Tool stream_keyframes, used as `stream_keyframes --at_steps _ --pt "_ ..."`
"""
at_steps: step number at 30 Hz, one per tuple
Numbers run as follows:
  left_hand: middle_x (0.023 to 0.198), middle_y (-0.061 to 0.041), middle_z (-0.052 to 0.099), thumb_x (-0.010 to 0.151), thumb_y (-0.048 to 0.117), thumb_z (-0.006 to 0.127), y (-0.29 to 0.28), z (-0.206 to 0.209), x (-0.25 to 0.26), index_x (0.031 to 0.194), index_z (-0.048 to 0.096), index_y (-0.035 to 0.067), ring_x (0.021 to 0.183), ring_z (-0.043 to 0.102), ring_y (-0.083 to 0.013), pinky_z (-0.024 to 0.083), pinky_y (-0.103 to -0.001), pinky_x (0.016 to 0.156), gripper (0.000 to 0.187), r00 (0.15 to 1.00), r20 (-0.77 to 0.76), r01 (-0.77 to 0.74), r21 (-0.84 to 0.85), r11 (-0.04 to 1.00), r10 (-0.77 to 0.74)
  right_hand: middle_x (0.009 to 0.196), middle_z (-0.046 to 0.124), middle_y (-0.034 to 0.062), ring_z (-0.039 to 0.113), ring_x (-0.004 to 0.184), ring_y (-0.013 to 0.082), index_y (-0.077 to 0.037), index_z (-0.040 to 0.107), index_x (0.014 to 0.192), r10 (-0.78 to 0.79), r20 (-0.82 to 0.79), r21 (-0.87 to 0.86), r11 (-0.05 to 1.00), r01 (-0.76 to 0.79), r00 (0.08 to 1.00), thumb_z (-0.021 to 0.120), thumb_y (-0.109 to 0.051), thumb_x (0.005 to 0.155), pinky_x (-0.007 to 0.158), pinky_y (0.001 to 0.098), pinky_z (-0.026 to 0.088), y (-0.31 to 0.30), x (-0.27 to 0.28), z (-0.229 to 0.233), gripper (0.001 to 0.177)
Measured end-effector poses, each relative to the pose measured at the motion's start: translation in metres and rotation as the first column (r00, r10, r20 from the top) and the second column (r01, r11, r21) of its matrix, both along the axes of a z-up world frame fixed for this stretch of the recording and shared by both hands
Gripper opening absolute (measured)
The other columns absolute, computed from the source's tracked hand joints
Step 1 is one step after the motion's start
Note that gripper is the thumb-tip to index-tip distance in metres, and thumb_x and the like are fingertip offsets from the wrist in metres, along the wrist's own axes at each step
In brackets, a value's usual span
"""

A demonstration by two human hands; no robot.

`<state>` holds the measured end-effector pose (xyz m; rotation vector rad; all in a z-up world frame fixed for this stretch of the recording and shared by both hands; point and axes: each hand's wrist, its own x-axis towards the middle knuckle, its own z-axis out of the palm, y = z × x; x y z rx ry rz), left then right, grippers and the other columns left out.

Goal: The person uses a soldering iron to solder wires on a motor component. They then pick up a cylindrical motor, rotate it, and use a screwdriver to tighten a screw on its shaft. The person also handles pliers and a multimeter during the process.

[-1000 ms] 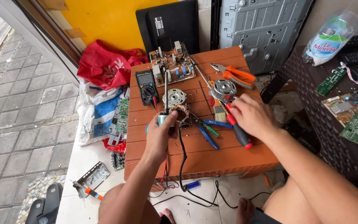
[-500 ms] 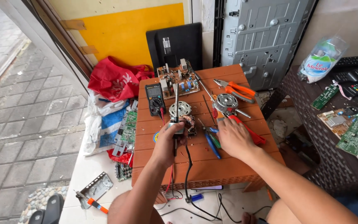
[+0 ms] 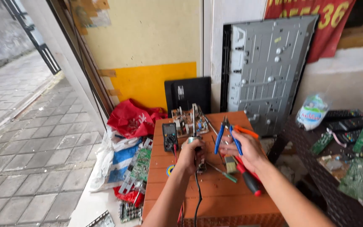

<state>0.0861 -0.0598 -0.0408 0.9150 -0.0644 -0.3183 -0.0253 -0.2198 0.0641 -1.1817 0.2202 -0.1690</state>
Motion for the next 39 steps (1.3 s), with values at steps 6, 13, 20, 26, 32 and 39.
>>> stream_keyframes --at_steps 6,13,20,26,32,39 --pt "0.063 -0.007 0.042 0.07 -0.004 0.073 -0.003 0.049 -0.015 0.088 0.057 0.004 0.047 0.035 -0.0124 0.036 -0.028 0.043 0.026 0.999 0.033 -0.025 0.005 1.0 0.024 0.113 0.076 0.0199 0.076 0.095 0.0406 -0.014 0.054 0.076 0.213 0.038 0.185 0.958 -0.217 0.976 0.053 -0.042 0.101 0.076 0.0537 0.061 -0.018 0.057 -0.025 0.037" --pt "0.066 -0.008 0.046 0.073 -0.004 0.077 -0.008 0.045 -0.011 0.091 0.058 0.003 0.05 0.035 -0.0111 0.037 -0.026 0.046 0.027 0.999 0.034 -0.035 0.108 0.994 0.031 0.071 0.069 0.0083 0.073 0.074 0.0356 -0.017 0.062 0.077 -0.121 0.368 -0.828 0.408 0.384 0.922 0.056 -0.051 0.102 0.057 0.0439 0.055 -0.023 0.086 -0.07 0.043" --pt "0.067 -0.008 0.047 0.071 -0.002 0.074 -0.007 0.03 0.007 0.089 0.059 0.002 0.049 0.037 -0.0099 0.039 -0.028 0.045 0.024 0.997 -0.004 -0.079 0.089 0.993 0.08 0.111 0.071 0.0115 0.073 0.094 0.0317 -0.013 0.056 0.139 0.191 0.814 -0.573 0.111 0.812 0.549 0.061 -0.042 0.095 0.074 0.0403 0.061 -0.024 0.127 -0.036 0.053" --pt "0.068 -0.006 0.046 0.07 0.0 0.071 0.003 0.041 0.003 0.09 0.058 0.004 0.051 0.032 -0.0091 0.037 -0.025 0.045 0.024 0.996 -0.055 -0.066 0.013 0.998 0.066 0.089 0.061 0.0107 0.069 0.08 0.0374 -0.007 0.056 0.126 0.313 0.654 -0.685 -0.141 0.715 0.688 0.058 -0.033 0.098 0.065 0.0468 0.058 -0.017 0.155 -0.034 0.038" --pt "0.066 -0.009 0.045 0.069 -0.002 0.07 -0.002 0.048 -0.005 0.088 0.056 0.003 0.048 0.029 -0.0111 0.036 -0.028 0.045 0.023 0.997 0.009 -0.075 0.025 0.997 0.075 0.102 0.073 0.0145 0.072 0.1 0.0426 -0.017 0.052 0.118 0.026 0.299 -0.946 0.139 0.293 0.954 0.064 -0.024 0.091 0.084 0.0548 0.057 -0.007 0.149 -0.024 0.031" --pt "0.067 -0.008 0.042 0.07 -0.005 0.072 0.01 0.067 -0.023 0.088 0.059 0.0 0.049 0.031 -0.0114 0.035 -0.03 0.047 0.023 0.978 0.175 -0.129 0.103 0.986 0.11 0.074 0.064 0.0071 0.071 0.06 0.0286 -0.006 0.062 0.093 0.331 -0.168 -0.034 0.939 -0.341 0.928 0.073 -0.007 0.084 0.051 0.0448 0.06 0.007 0.093 0.034 0.015"
